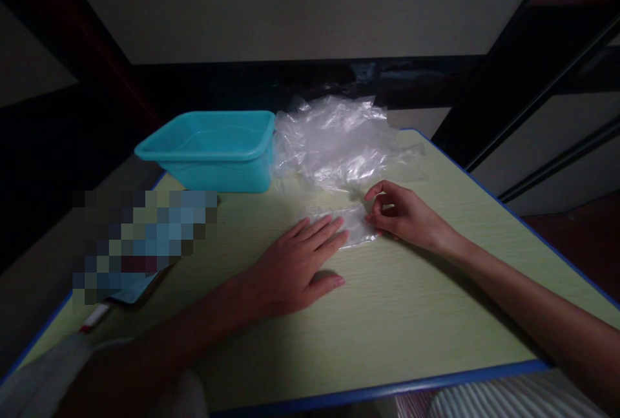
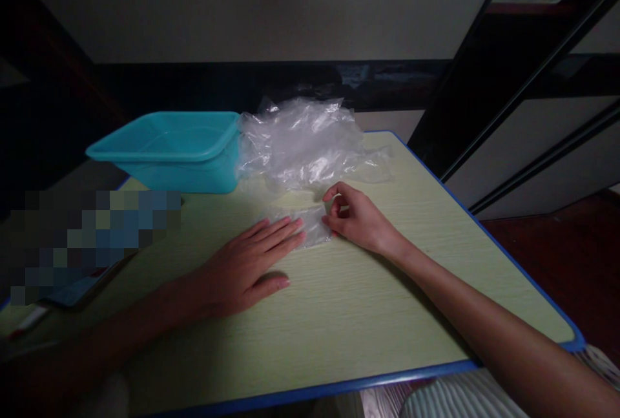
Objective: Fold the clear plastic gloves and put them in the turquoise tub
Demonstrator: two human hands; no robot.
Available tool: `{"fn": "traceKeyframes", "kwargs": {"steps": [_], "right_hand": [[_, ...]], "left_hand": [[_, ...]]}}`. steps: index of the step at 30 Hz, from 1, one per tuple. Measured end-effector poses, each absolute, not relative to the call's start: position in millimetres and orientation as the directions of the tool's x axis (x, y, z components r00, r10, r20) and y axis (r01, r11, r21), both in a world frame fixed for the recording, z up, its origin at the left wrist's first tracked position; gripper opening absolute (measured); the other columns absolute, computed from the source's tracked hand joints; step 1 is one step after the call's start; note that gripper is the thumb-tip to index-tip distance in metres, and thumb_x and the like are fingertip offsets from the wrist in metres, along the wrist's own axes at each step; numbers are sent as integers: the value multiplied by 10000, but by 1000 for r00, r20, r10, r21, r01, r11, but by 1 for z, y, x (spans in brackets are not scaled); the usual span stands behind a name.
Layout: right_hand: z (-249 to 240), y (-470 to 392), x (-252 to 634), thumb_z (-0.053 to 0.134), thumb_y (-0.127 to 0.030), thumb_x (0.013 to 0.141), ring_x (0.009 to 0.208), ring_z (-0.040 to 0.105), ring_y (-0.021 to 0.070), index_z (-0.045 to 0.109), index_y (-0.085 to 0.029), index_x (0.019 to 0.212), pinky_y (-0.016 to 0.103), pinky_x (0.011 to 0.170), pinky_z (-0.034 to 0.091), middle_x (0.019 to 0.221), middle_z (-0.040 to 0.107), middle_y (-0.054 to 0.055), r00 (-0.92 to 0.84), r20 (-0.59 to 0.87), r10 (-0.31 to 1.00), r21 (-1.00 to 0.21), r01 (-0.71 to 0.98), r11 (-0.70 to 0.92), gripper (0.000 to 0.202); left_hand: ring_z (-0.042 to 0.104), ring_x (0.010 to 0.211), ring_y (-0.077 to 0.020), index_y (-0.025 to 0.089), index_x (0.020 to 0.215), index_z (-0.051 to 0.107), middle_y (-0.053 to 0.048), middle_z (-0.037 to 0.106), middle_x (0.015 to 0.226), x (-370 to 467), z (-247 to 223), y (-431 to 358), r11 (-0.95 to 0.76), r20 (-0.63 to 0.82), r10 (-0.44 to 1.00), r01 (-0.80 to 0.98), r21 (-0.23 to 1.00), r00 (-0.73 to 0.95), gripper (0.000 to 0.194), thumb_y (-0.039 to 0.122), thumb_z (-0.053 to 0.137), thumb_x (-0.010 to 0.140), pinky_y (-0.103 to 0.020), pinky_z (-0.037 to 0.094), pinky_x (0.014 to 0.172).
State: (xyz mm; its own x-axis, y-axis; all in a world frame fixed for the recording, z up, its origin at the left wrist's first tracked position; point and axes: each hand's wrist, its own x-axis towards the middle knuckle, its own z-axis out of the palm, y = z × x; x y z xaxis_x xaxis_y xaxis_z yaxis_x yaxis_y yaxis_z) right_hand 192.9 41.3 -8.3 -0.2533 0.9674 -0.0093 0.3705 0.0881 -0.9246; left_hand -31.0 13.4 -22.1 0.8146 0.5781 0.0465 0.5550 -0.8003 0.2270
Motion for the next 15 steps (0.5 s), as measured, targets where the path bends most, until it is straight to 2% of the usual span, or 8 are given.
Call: {"fn": "traceKeyframes", "kwargs": {"steps": [15], "right_hand": [[-13,42,195,610,-206,676,420,453,66,414,-202,853,219,417,375,603,422,-94,-331,15,944,-913,380,148,264]], "left_hand": [[193,1374,-224,155,1381,313,-98,252,1489,-31,-21,13,-796,48,583,559,233,811,555,407,418,898,-429,191,1094]]}}
